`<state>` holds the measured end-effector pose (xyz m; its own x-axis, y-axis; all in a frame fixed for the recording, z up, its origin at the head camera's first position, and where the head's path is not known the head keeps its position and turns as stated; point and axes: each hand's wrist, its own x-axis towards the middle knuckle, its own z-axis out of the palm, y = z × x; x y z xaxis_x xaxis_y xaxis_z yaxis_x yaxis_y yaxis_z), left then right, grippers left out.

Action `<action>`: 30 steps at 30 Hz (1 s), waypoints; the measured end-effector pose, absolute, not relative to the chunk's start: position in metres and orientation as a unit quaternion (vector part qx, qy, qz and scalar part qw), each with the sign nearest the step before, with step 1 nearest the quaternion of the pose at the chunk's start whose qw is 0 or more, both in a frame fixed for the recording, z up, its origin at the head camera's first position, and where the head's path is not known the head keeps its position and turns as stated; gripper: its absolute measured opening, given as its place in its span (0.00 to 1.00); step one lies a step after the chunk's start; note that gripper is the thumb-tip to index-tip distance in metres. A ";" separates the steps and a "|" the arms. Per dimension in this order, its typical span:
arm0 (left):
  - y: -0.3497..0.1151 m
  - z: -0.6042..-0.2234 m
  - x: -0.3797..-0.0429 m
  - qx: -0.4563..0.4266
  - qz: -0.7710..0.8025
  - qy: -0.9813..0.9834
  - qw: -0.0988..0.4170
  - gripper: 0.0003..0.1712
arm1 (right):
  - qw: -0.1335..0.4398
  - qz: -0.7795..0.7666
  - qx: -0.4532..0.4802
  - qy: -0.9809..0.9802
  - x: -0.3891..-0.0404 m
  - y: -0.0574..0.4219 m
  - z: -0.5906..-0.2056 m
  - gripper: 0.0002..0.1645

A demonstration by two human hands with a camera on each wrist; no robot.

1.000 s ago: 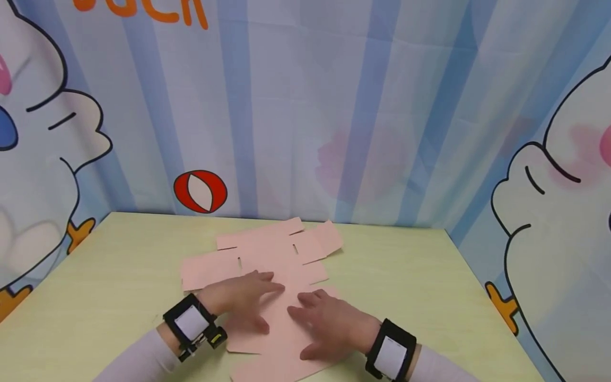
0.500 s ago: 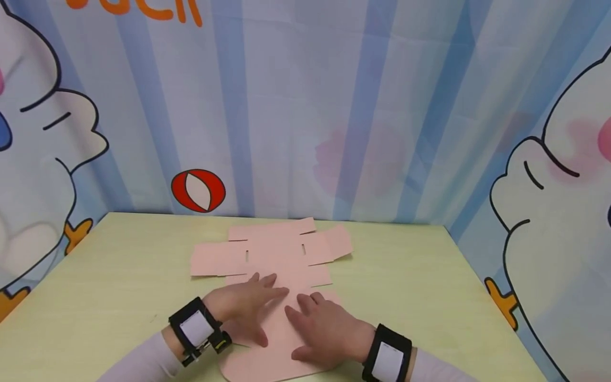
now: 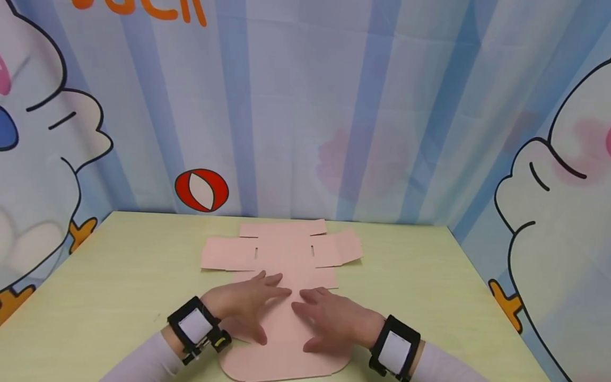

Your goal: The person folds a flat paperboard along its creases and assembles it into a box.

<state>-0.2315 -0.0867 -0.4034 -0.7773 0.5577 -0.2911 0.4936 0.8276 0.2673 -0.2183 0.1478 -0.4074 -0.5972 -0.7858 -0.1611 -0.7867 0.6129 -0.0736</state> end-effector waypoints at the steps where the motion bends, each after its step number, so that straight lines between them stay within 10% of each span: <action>1: -0.089 -0.405 -0.233 0.284 0.092 0.938 0.177 0.52 | 0.084 0.005 -0.445 0.892 -0.218 0.148 -0.409 0.45; 14: -0.154 -0.399 -0.279 0.199 0.118 0.973 -0.025 0.34 | 0.066 0.012 -0.451 0.890 -0.219 0.146 -0.412 0.46; 30: -0.172 -0.417 -0.339 0.122 0.107 0.987 -0.015 0.28 | 0.063 -0.016 -0.444 0.894 -0.224 0.141 -0.418 0.50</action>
